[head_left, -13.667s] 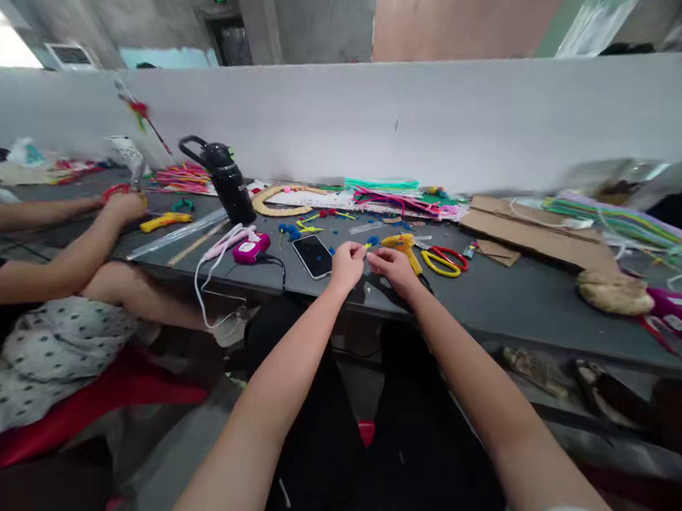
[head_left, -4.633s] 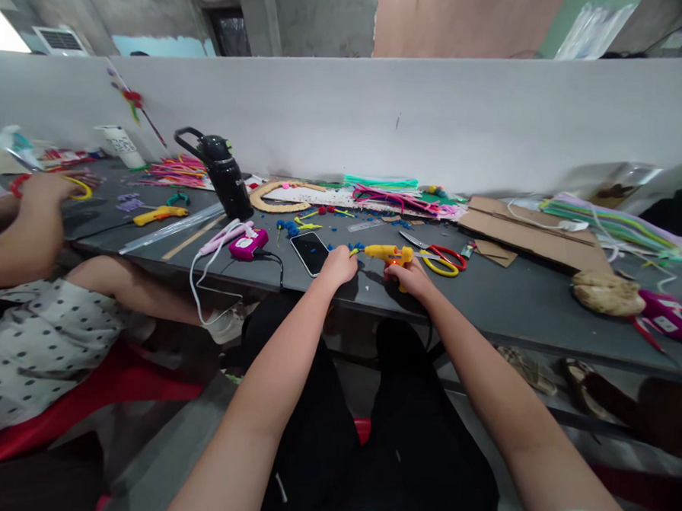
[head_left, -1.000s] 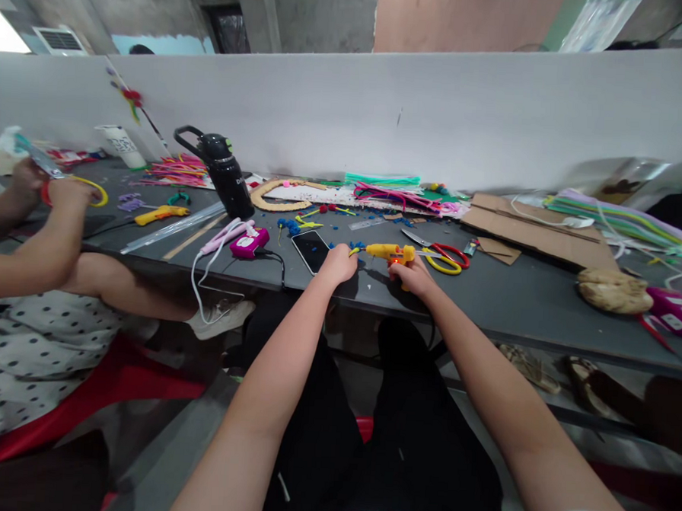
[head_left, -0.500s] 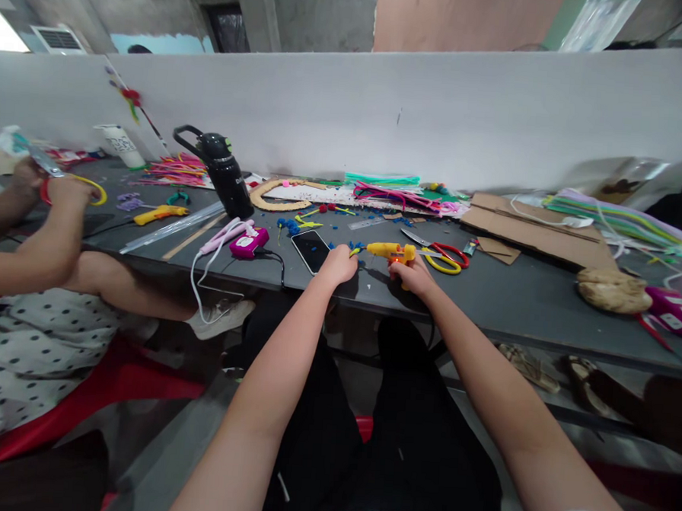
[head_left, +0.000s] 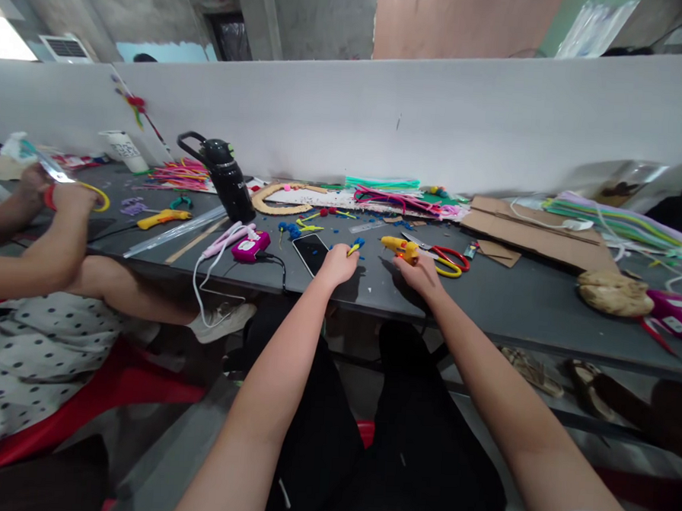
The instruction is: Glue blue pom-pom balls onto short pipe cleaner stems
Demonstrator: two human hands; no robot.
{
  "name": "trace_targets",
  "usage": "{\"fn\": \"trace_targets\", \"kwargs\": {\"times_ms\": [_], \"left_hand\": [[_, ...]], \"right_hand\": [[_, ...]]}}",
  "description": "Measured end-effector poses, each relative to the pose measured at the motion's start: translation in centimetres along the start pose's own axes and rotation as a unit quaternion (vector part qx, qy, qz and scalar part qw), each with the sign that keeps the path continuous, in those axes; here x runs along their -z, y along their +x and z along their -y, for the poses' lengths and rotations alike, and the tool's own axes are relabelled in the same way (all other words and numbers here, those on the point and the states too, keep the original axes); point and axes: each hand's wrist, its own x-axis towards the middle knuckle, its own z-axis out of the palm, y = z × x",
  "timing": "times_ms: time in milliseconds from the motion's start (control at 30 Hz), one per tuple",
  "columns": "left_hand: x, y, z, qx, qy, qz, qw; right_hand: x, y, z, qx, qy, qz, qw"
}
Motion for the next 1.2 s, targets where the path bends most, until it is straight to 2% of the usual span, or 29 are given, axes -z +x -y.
{"fn": "trace_targets", "kwargs": {"times_ms": [100,233,433,500,567,633,700,767,867,900,967,1067,1200], "left_hand": [[0.1,-0.1,0.0,-0.006,-0.042,-0.004,0.999],[0.1,-0.2,0.0,-0.028,-0.077,-0.004,0.997],[0.2,-0.3,-0.3,-0.037,-0.1,-0.012,0.994],[0.1,-0.3,-0.3,-0.038,-0.104,-0.011,0.994],[0.1,-0.3,-0.3,-0.035,-0.108,-0.012,0.993],[0.0,-0.2,-0.3,-0.033,-0.11,-0.013,0.993],[0.0,-0.2,-0.3,-0.037,-0.109,-0.01,0.993],[-0.1,-0.2,-0.3,-0.044,-0.108,-0.009,0.993],[-0.2,-0.3,-0.3,-0.052,-0.112,-0.008,0.992],[-0.3,-0.3,-0.3,-0.055,-0.116,-0.005,0.992],[-0.4,-0.3,-0.3,-0.059,-0.133,0.003,0.989],[-0.4,-0.3,-0.3,-0.049,-0.158,0.008,0.986],[-0.6,-0.2,-0.5,-0.026,-0.173,-0.002,0.985]], "right_hand": [[0.2,1.3,-0.4,0.018,-0.083,0.005,0.996],[0.6,2.6,-0.4,0.06,-0.129,0.028,0.989],[1.9,2.0,-0.6,0.036,-0.155,0.043,0.986],[2.6,1.1,-0.9,0.018,-0.144,0.03,0.989],[3.3,-0.1,-1.0,0.017,-0.126,-0.011,0.992],[3.8,-1.5,-0.8,0.043,-0.096,-0.07,0.992],[3.8,-2.7,-0.1,0.066,-0.045,-0.084,0.993],[3.1,-3.4,1.0,0.076,0.034,-0.021,0.996],[1.2,-3.2,2.5,0.072,0.145,0.083,0.983],[0.3,-2.8,3.0,0.069,0.165,0.099,0.979],[-1.2,-1.9,3.6,0.052,0.192,0.116,0.973],[-3.0,-0.6,4.1,0.012,0.244,0.109,0.963],[-4.0,0.1,4.0,-0.011,0.301,0.124,0.946]]}}
